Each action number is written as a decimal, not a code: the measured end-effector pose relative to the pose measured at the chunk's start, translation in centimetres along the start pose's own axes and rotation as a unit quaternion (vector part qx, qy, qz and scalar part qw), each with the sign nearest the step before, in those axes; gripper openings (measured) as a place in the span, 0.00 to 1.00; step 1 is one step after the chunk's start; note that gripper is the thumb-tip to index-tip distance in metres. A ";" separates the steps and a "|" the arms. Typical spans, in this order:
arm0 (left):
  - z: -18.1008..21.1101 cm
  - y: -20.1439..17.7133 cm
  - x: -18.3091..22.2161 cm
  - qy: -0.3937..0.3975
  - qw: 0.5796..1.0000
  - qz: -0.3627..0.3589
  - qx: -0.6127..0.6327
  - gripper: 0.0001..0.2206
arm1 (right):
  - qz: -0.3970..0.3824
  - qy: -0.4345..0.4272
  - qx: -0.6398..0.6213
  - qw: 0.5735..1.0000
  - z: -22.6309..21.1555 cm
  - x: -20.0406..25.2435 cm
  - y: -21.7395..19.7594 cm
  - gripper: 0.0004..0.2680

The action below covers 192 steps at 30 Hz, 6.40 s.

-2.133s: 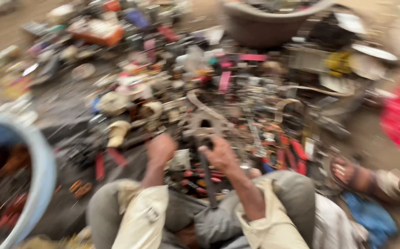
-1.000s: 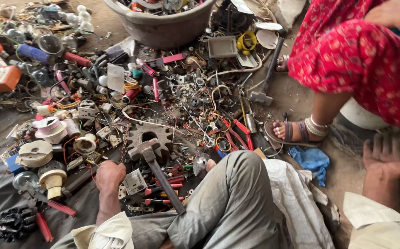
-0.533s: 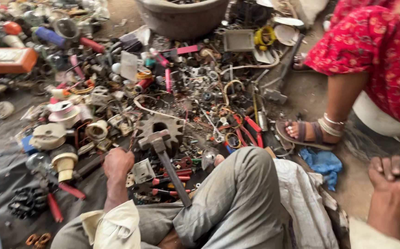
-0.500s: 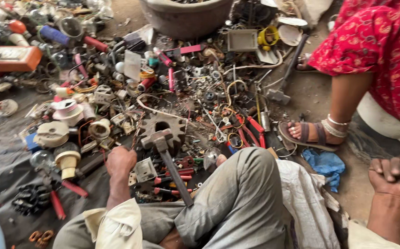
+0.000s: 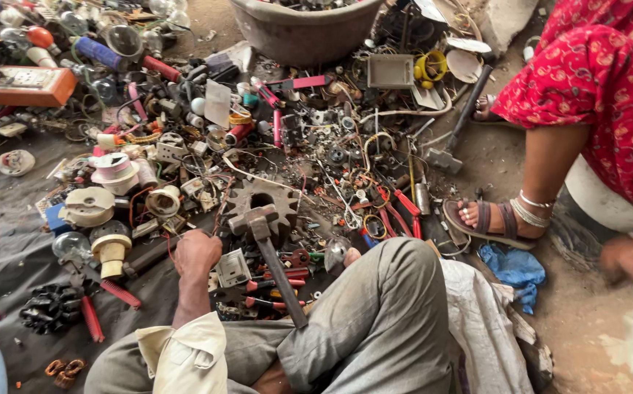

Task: The person disassembles metal and electrical components using a hammer and a screwdriver, striking a large gear and prying apart smaller parts by hand.

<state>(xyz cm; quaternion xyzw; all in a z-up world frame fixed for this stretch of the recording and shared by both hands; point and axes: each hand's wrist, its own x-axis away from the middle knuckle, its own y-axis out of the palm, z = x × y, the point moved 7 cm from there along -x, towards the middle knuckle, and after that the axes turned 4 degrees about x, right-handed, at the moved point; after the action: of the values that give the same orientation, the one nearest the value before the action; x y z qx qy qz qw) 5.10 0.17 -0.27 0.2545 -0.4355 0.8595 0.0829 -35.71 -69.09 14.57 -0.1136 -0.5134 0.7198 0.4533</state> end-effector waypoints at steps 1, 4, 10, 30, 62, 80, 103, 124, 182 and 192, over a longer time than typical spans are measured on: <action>-0.1 -0.1 0.1 -0.006 1.000 -0.002 0.008 0.16 | -0.018 -0.040 0.088 0.995 -2.0 0.6 -0.5 0.17; 0.2 -0.4 0.2 -0.019 0.999 -0.006 0.028 0.15 | -0.034 -0.148 0.152 0.977 -8.3 3.7 -2.2 0.17; 1.0 -0.3 0.2 -0.003 0.999 -0.009 0.031 0.15 | -0.038 -0.153 0.281 0.947 -5.7 1.6 -7.0 0.18; 1.3 -3.0 0.1 0.121 0.948 0.049 0.290 0.17 | 0.016 -0.187 0.138 0.973 -22.2 4.0 -12.6 0.17; 5.9 -1.7 5.4 0.462 0.845 0.143 0.227 0.36 | 0.112 -0.454 -0.464 0.752 -36.8 24.2 -19.8 0.12; 6.3 -2.9 6.6 0.398 0.903 0.031 0.157 0.07 | -0.139 -0.306 -0.616 0.713 -56.1 14.4 -15.4 0.11; 3.6 2.3 -2.0 0.211 0.955 0.089 0.189 0.06 | -0.024 -0.290 -0.576 0.764 -51.8 17.7 -13.9 0.18; 4.4 2.6 -1.0 0.194 0.970 0.054 0.138 0.03 | -0.097 -0.286 -0.407 0.862 -54.9 16.5 -13.2 0.22; 3.1 4.4 -3.2 0.093 0.969 -0.025 0.226 0.10 | -0.181 -0.290 -0.543 0.767 -55.3 16.7 -13.5 0.14; 2.3 5.3 -4.7 0.070 0.968 -0.019 0.240 0.13 | -0.265 -0.229 -0.683 0.641 -55.4 15.5 -11.7 0.12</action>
<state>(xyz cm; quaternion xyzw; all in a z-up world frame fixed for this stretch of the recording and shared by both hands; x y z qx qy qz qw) 7.99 -4.55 -5.28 0.2141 -0.2049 0.9528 0.0658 -3.25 -21.21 4.33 -0.0816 -0.9546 0.0167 0.2859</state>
